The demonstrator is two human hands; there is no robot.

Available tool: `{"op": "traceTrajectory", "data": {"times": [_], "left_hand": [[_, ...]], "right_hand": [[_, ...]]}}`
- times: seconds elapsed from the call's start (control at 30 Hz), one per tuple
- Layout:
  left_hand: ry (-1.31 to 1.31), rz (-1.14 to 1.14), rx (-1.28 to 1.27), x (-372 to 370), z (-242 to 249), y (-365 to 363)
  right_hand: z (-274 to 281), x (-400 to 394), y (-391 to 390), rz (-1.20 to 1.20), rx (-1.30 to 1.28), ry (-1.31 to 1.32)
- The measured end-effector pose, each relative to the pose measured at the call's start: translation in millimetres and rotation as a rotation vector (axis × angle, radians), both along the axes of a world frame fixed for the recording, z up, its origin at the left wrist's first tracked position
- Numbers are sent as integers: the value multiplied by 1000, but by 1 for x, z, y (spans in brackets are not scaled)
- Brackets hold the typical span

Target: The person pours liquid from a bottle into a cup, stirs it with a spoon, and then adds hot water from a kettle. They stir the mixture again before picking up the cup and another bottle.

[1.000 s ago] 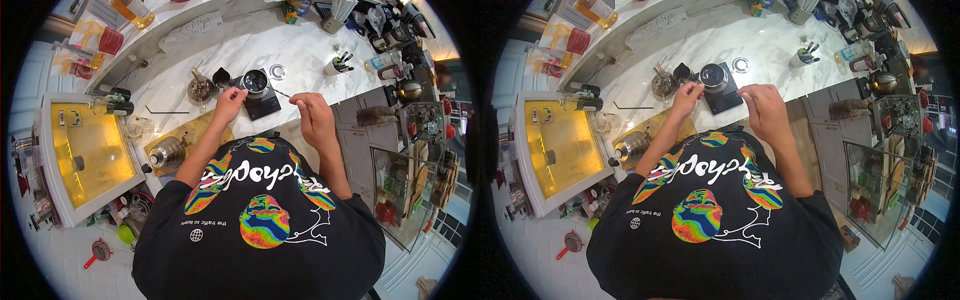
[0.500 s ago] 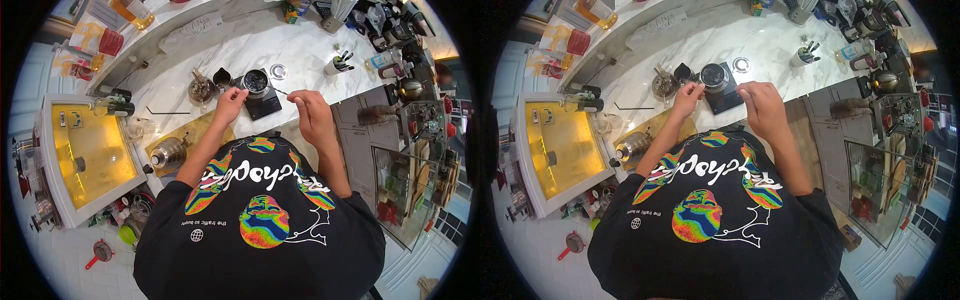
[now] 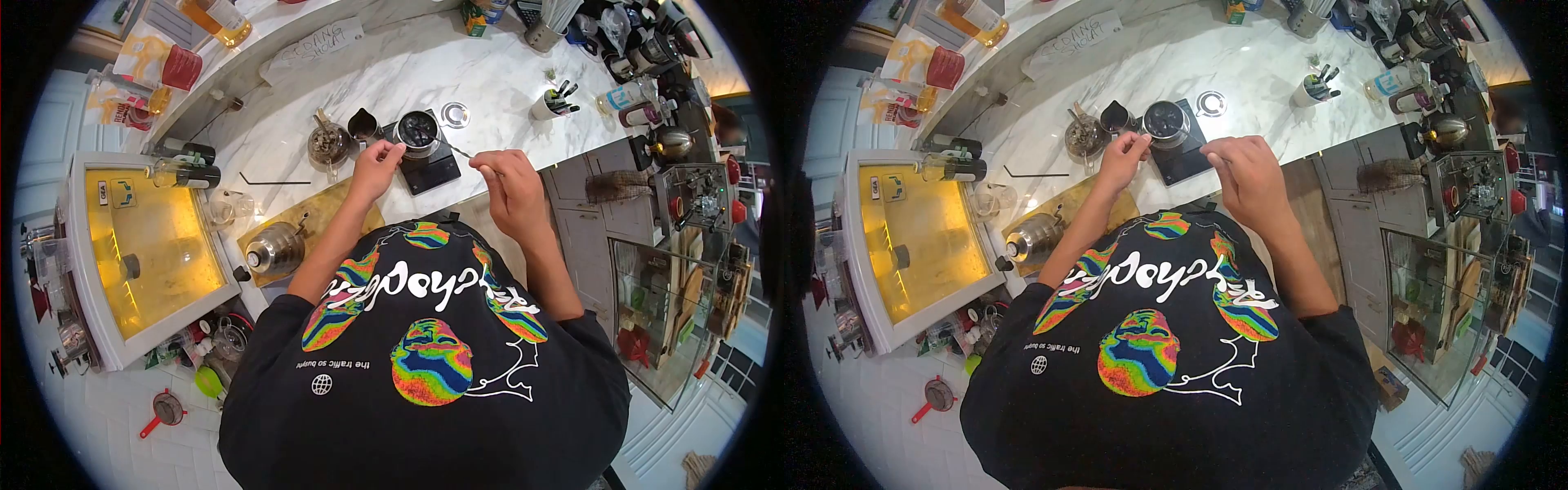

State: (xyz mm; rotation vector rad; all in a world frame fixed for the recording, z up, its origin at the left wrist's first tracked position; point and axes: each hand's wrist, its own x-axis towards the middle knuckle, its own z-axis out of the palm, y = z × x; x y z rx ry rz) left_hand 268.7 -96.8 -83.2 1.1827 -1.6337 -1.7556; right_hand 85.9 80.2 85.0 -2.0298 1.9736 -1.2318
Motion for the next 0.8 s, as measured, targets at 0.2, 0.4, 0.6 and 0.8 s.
{"op": "traceTrajectory", "data": {"times": [0.2,0.4,0.6,0.8], "left_hand": [[-6,-3,-21,1,1,1],[-6,13,-12,0,4,2],[4,17,4,-1,3,2],[19,16,13,-2,7,3]], "right_hand": [[1,-8,0,86,19,84],[-1,4,-2,80,-47,67],[-2,8,-11,-161,-21,-215],[19,-6,-26,-72,118,-274]]}}
